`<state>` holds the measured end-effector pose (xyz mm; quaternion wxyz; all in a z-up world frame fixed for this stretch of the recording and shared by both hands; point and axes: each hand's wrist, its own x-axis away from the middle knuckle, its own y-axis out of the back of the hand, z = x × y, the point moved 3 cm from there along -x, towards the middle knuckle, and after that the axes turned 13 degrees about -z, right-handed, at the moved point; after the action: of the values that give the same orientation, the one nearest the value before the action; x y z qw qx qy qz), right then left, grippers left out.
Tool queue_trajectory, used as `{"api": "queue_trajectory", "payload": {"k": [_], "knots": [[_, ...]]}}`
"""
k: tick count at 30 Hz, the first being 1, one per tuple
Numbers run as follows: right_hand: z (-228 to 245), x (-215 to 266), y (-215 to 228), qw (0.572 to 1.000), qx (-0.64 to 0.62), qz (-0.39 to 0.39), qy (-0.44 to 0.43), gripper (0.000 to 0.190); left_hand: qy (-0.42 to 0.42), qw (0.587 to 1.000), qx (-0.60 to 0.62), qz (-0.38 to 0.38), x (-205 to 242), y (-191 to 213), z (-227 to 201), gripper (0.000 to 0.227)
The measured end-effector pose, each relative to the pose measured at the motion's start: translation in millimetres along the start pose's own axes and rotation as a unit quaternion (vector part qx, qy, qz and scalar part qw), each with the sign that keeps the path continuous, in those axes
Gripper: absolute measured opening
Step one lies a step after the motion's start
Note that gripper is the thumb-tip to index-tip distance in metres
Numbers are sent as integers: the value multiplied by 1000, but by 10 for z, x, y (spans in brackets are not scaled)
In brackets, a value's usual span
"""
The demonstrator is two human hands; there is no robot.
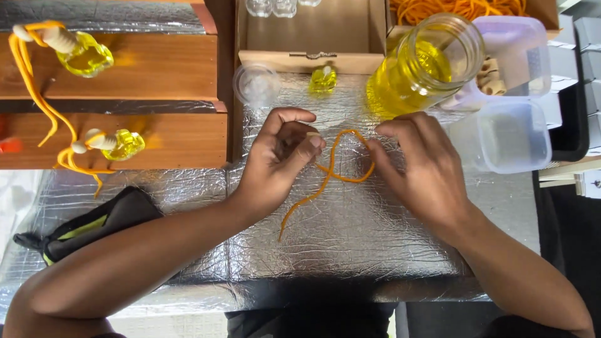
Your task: Assembling a decorative perfume bottle cap by threading a yellow string through a wooden bead and attaching it to the bottle.
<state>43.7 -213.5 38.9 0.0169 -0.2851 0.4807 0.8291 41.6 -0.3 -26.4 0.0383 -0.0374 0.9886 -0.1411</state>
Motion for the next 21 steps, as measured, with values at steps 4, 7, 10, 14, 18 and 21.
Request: {"api": "queue_trajectory", "payload": {"k": [4, 7, 10, 14, 18, 21], "knots": [[78, 209, -118, 991, -94, -19, 97, 14, -33, 999, -17, -7, 27, -25, -55, 33], [308, 271, -196, 973, -145, 10, 179, 17, -38, 999, -14, -8, 22, -38, -76, 30], [486, 350, -277, 949, -149, 31, 275, 21, -31, 999, -3, -11, 38, -43, -96, 30], [574, 335, -308, 936, -118, 59, 325, 8, -10, 1000, 25, -11, 16, -33, -76, 31], [351, 364, -337, 938, -107, 70, 323, 18, 14, 999, 50, -9, -4, -8, -28, 30], [260, 299, -289, 946, -94, 58, 306, 16, 21, 998, 65, -8, -19, -13, -44, 30]]}}
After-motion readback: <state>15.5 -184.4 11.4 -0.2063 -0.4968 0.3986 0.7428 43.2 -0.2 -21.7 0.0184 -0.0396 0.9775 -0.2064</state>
